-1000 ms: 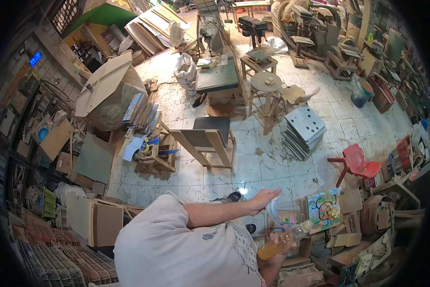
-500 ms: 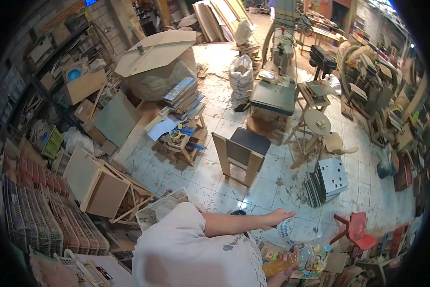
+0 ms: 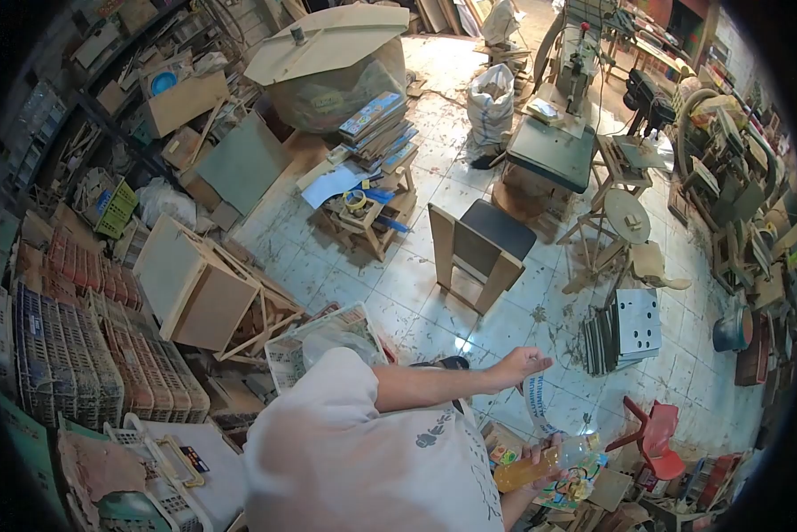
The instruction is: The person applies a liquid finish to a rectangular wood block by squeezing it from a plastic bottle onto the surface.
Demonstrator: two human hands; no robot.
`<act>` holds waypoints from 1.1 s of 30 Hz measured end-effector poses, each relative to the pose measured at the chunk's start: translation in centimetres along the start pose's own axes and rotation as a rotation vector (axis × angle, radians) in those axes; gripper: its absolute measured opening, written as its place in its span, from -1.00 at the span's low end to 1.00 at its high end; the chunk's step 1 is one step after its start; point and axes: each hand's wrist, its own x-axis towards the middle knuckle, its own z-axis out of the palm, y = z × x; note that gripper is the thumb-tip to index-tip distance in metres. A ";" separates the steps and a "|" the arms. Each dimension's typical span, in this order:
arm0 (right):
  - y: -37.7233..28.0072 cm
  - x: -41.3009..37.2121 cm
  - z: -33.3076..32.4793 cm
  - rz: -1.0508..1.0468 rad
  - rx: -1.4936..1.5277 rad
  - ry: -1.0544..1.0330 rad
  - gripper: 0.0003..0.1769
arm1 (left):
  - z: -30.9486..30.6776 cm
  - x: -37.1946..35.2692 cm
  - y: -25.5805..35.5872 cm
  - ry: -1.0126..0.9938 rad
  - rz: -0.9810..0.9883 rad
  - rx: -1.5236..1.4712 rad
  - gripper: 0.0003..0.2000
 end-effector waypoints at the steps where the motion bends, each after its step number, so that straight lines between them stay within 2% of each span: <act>1: 0.0 -0.1 -0.3 0.010 -0.002 0.007 -0.17 | -0.3 -0.3 0.1 -0.057 0.028 0.068 -0.48; 2: 0.0 -0.1 -0.9 0.017 0.002 0.010 -0.14 | -0.8 -0.6 0.3 -0.053 0.024 0.060 -0.48; 4: -0.2 -0.1 -0.6 0.027 -0.001 0.020 -0.11 | -1.6 -1.0 0.8 -0.302 -0.001 0.079 -0.47; 6: -0.3 0.3 -0.2 0.015 0.040 0.136 -0.08 | -2.6 -0.7 0.3 -0.361 0.004 0.075 -0.49; 8: -0.4 0.7 0.0 0.027 0.030 0.142 -0.08 | -3.1 -0.6 0.2 -0.418 0.010 0.072 -0.49; 10: -0.4 1.2 0.5 0.042 0.019 0.145 -0.07 | -2.9 -1.4 1.5 -0.518 -0.118 0.120 -0.59; 13: -0.4 1.5 1.0 0.018 0.061 0.258 -0.07 | -3.4 -0.2 0.1 -0.596 -0.078 0.237 -0.67; 17: -0.3 1.7 1.5 0.033 0.020 0.280 -0.08 | -4.0 -0.5 0.2 -0.603 -0.113 0.260 -0.70; 19: -0.1 1.5 1.5 0.044 -0.008 0.286 -0.07 | -4.1 -1.2 1.4 -0.616 -0.257 0.331 -0.73; 20: 0.1 1.3 1.1 0.054 -0.013 0.312 -0.08 | -4.1 -1.0 1.0 -0.620 -0.260 0.329 -0.73; 23: 0.5 1.0 1.2 0.089 -0.003 0.343 -0.12 | -5.0 -0.2 -1.3 -0.534 -0.282 0.290 -0.75; 25: 1.2 1.3 2.4 0.114 0.010 0.345 -0.16 | -5.4 0.2 -2.1 -0.379 -0.340 0.227 -0.78; 27: 2.0 1.5 3.9 0.056 0.025 0.536 -0.24 | -5.5 0.0 -2.1 -0.310 -0.334 0.204 -0.76; 28: 2.2 1.1 3.1 0.056 0.024 0.537 -0.24 | -5.6 -0.1 -2.2 -0.238 -0.326 0.182 -0.73; 30: 3.0 0.1 1.4 0.086 0.019 0.440 -0.29 | -5.9 0.3 -2.5 -0.269 -0.341 0.172 -0.69; 33: 4.7 -0.3 1.8 0.197 0.038 0.438 -0.26 | -6.1 0.4 -2.2 -0.303 -0.349 0.148 -0.64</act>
